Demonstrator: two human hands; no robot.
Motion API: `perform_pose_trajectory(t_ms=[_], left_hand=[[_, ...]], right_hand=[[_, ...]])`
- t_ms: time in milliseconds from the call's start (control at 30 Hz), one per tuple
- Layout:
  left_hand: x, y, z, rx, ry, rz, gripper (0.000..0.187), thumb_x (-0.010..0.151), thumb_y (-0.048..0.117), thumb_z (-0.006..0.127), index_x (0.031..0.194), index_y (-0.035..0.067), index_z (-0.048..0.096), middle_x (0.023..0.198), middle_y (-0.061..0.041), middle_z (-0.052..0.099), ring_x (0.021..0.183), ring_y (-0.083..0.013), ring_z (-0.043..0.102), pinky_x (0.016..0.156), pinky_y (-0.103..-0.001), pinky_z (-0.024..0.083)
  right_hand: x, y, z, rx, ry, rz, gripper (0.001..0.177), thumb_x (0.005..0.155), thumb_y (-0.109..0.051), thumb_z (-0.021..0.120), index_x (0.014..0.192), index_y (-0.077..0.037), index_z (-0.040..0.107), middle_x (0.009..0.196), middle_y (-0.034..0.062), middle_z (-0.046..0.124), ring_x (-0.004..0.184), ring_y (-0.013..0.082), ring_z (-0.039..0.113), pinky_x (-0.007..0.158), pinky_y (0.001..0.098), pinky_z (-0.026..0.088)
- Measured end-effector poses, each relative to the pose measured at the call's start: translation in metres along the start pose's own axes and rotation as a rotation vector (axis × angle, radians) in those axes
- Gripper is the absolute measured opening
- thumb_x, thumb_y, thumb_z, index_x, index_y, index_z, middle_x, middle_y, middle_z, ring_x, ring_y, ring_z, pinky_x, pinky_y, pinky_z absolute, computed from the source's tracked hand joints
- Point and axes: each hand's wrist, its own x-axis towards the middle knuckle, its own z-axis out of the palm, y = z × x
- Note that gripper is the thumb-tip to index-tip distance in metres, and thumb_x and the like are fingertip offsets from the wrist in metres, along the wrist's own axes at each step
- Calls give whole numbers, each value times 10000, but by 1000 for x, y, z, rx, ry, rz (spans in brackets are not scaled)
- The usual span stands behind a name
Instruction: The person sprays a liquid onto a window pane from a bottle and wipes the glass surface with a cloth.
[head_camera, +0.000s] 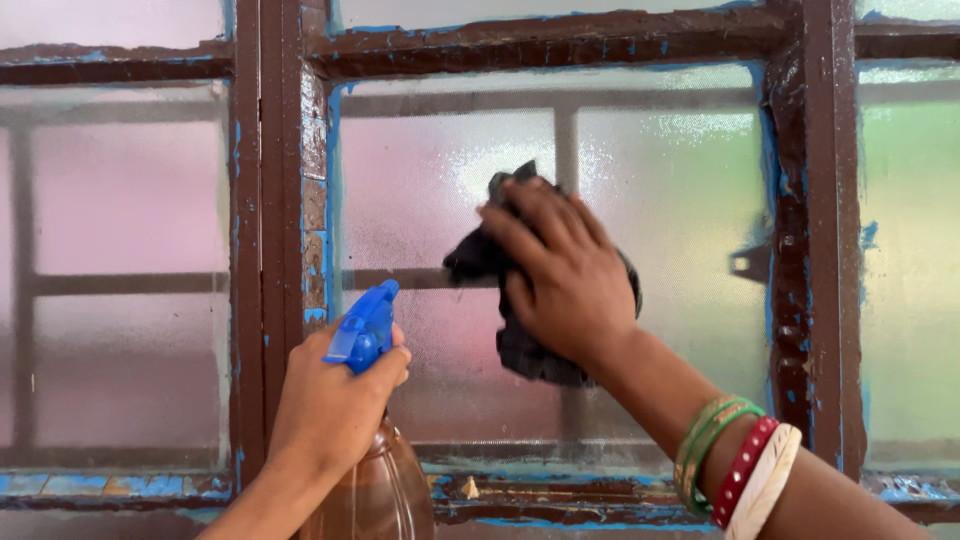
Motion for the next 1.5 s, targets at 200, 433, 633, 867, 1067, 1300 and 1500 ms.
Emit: perform_pose_trajectory(t_ms=[200,433,633,867,1067,1300,1500], left_hand=[[-2,6,6,-21,14,39,147,777,152,694,846,24,713,656,-83,736,619,-167,713,617,-344,553],[-5,14,6,38,-19,-35,140,787,163,690,826,33,726,642,-88,724,597,-192,670,611,-370,531],[-8,14,-1,27,-38,-1,144,767,173,675,818,43,712,624,-88,720,610,-173,721,625,-342,549],[-8,15,-6,111,-56,-28,176,802,201,680,814,30,719,627,-102,727,602,-235,695,632,-381,531],[5,15,-21,54,35,-46,183,792,204,724,830,24,733,647,-100,751,624,-199,712,630,-368,544],[5,3,-37,-17,50,-87,188,808,189,744,880,15,737,717,-97,770,696,-187,757,674,-341,569],[-5,-7,-44,15,12,-188,202,827,200,747,898,12,738,749,-113,761,718,-188,763,704,-345,582]], right_hand=[[-27,-8,-4,91,-271,-368,567,857,-199,625,1416,-259,555,1523,57,509,1440,280,455,1227,503,301],[-5,23,-17,1,-142,-79,606,839,-223,634,1436,-266,539,1526,74,492,1428,292,434,1214,509,264],[-9,12,-17,-10,-10,43,596,844,-151,640,1431,-200,554,1520,101,500,1461,322,427,1235,499,271],[-40,-21,-6,81,-135,-110,598,791,-158,649,1384,-220,598,1505,101,528,1418,326,447,1216,496,286],[-24,-31,-2,275,-364,-541,582,840,-178,636,1419,-193,576,1524,114,513,1440,315,447,1220,530,264],[35,-22,9,84,-57,-4,586,832,-126,602,1413,-191,576,1511,88,516,1422,303,443,1211,497,274],[-3,-72,26,200,-283,-336,575,830,-125,603,1400,-192,577,1554,90,505,1495,301,415,1244,507,267]])
